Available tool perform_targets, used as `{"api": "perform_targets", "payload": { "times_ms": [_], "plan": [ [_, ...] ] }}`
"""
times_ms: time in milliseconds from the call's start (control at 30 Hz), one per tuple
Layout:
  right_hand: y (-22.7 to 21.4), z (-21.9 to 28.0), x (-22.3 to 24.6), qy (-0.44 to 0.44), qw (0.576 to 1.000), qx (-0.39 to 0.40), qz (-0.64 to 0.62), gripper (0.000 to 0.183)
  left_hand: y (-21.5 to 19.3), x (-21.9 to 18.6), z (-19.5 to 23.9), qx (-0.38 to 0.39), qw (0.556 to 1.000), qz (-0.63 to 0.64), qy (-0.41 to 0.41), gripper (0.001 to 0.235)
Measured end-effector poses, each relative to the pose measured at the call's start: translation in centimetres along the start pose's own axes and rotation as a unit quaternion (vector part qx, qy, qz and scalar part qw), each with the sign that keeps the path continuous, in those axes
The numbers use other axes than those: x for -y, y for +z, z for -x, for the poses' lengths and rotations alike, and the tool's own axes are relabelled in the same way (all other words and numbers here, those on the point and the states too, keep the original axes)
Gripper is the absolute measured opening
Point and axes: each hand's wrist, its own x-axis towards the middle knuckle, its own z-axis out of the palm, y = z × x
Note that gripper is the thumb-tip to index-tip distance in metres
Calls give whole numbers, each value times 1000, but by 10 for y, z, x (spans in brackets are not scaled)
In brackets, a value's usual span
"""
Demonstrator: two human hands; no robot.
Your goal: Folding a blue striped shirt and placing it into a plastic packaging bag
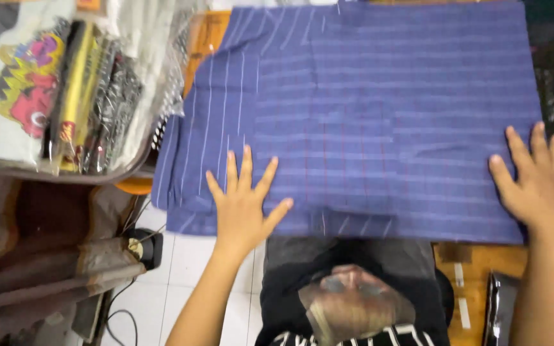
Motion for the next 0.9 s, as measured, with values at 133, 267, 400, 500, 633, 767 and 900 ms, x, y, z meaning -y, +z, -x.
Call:
{"api": "perform_targets", "payload": {
  "times_ms": [133,267,400,500,633,767,900],
  "plan": [
    [6,0,-3,-23,998,-5,58,62,-6,2,14,20,999,-10,-33,67],
    [-10,-7,21,53,987,83,130,62,-9,16,20,40,998,-12,-42,69],
    [-18,-76,-9,-39,994,21,101,56,-20,18,-14,65,993,-67,-73,75],
    [-24,-147,-19,-228,972,-46,30,49,-29,21,-81,-73,988,-134,-12,55],
    [-36,-231,-7,-131,985,88,72,66,16,55,-199,-60,996,-58,13,53],
    [-4,-282,-51,-279,959,29,28,63,59,67,-290,102,979,72,-161,75],
    [0,-288,-77,-319,893,-139,286,22,96,81,-301,110,979,81,-154,58]
  ]
}}
